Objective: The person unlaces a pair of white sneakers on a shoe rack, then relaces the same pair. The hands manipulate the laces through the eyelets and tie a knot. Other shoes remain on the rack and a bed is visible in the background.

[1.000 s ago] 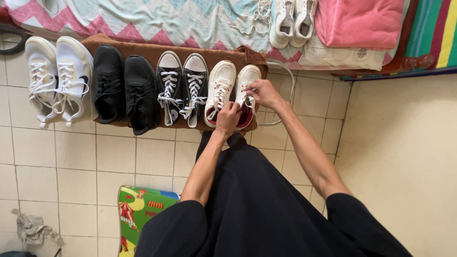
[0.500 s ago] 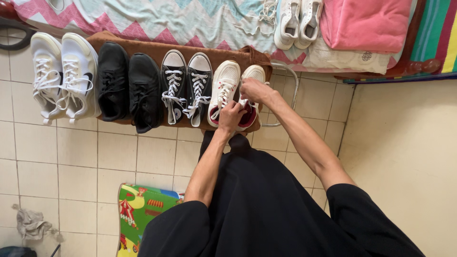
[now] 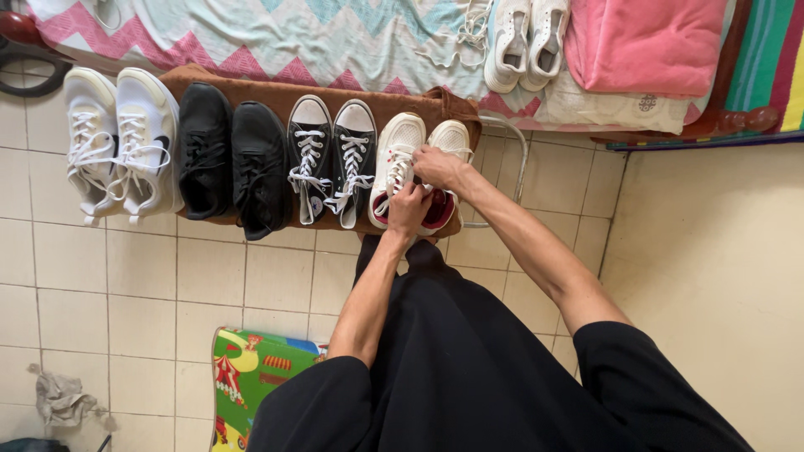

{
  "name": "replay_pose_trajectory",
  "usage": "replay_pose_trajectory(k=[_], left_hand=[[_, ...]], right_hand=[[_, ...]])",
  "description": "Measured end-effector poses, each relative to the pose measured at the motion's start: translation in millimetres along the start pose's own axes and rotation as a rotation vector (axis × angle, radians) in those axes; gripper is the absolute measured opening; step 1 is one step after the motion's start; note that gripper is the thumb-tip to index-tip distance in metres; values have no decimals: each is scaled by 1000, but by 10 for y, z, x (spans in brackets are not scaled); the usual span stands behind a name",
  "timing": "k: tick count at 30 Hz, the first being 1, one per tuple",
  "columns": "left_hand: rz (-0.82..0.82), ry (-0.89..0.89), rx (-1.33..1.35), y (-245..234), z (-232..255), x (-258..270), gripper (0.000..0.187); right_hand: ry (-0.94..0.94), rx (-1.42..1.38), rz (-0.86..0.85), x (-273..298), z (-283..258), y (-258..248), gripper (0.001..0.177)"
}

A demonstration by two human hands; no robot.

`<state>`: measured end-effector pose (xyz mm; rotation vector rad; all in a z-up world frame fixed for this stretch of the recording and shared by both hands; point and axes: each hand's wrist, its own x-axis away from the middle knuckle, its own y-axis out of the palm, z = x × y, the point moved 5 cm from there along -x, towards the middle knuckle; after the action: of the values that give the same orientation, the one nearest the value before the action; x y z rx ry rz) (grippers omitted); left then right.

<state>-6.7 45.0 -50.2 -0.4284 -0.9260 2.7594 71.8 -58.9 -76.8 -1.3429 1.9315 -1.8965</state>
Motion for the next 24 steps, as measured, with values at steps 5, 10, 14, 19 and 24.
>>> replay_pose_trajectory(k=[5, 10, 14, 19, 24], left_hand=[[-10, -35, -49, 113, -83, 10, 20], [-9, -41, -94, 122, -71, -19, 21], [-16, -99, -47, 46, -63, -12, 27], [-41, -21, 48, -39, -1, -87, 27], [-77, -58, 27, -43, -2, -71, 16]], right_hand=[[41, -54, -15, -10, -3, 83, 17], [115, -152, -1, 123, -35, -144, 19], [112, -274, 344, 488, -31, -552, 28], [558, -605, 867, 1162, -124, -581, 18], [541, -587, 907, 1154, -581, -175, 26]])
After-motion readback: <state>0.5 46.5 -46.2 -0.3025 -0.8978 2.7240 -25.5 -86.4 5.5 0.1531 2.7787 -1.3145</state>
